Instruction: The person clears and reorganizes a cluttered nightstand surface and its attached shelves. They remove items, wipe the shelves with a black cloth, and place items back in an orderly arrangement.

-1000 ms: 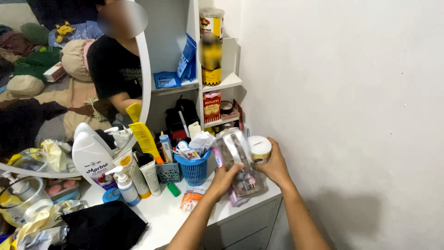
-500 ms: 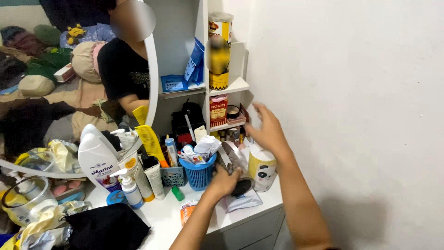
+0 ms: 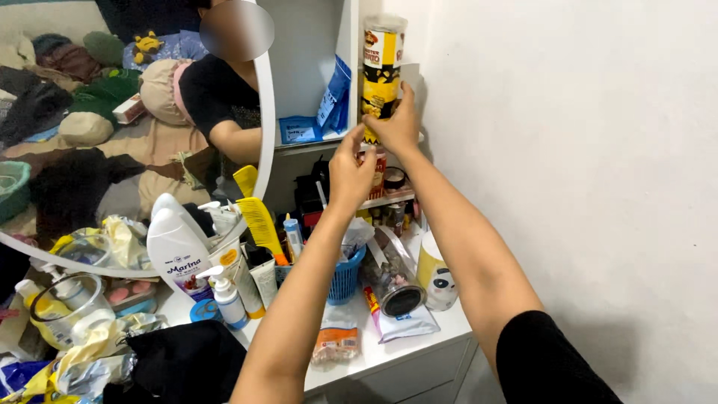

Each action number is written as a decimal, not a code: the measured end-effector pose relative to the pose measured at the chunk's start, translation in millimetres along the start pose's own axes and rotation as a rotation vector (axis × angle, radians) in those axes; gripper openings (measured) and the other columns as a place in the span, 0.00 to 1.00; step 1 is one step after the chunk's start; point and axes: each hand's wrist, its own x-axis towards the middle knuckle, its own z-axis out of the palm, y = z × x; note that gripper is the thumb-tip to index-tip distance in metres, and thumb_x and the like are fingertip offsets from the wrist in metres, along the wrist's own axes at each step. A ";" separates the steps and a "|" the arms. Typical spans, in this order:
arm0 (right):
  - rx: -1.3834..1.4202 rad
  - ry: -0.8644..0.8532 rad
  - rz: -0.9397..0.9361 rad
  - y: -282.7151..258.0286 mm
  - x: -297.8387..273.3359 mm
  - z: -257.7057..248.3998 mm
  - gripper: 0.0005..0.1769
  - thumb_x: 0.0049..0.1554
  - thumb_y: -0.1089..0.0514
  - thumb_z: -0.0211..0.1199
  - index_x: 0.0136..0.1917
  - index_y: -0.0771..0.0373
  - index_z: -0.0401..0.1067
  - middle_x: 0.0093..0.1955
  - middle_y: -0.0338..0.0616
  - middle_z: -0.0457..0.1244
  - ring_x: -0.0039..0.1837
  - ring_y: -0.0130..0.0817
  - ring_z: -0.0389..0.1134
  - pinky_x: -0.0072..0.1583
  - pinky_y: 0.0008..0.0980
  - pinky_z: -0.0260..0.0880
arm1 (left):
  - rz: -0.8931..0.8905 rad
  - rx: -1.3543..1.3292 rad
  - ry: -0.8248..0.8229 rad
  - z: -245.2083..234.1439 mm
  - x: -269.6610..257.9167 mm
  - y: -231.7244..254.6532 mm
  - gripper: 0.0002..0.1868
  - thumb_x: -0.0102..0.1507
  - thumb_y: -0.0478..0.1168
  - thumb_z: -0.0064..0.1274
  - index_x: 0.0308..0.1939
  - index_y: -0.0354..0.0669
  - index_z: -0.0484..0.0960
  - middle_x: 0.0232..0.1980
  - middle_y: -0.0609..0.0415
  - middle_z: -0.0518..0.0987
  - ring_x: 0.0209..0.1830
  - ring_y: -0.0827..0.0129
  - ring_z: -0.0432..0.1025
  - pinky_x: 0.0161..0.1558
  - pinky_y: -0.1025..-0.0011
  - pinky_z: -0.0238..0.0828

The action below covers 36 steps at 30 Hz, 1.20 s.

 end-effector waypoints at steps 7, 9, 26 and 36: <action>0.118 -0.145 -0.072 -39.2 -85.6 -82.9 0.40 0.46 0.60 0.72 0.71 0.65 0.64 0.63 0.52 0.69 0.65 0.42 0.72 0.66 0.39 0.71 | 0.016 -0.047 -0.080 -1.9 -11.4 56.5 0.43 0.59 0.47 0.66 0.72 0.32 0.64 0.63 0.40 0.80 0.57 0.57 0.80 0.56 0.65 0.77; 0.023 -0.251 -0.020 -43.3 -124.2 -109.1 0.42 0.42 0.60 0.73 0.69 0.65 0.64 0.60 0.52 0.70 0.62 0.42 0.73 0.64 0.39 0.72 | -0.058 -0.009 -0.114 -4.6 -32.0 77.9 0.44 0.55 0.49 0.69 0.68 0.32 0.66 0.59 0.40 0.82 0.56 0.57 0.81 0.55 0.64 0.77; -0.303 -1.193 0.022 -8.7 -233.2 -103.8 0.45 0.36 0.46 0.81 0.61 0.72 0.72 0.56 0.56 0.73 0.55 0.42 0.75 0.58 0.34 0.74 | -0.335 0.047 -0.238 -70.2 -204.1 60.0 0.43 0.50 0.41 0.71 0.63 0.38 0.63 0.55 0.42 0.82 0.55 0.57 0.79 0.55 0.62 0.75; 0.053 -1.214 0.306 -44.9 -216.4 -121.1 0.56 0.42 0.61 0.77 0.77 0.64 0.51 0.60 0.54 0.68 0.56 0.36 0.75 0.59 0.33 0.75 | -0.358 0.337 -0.101 -83.0 -213.0 79.2 0.53 0.49 0.43 0.72 0.72 0.39 0.56 0.61 0.38 0.69 0.61 0.49 0.71 0.58 0.58 0.71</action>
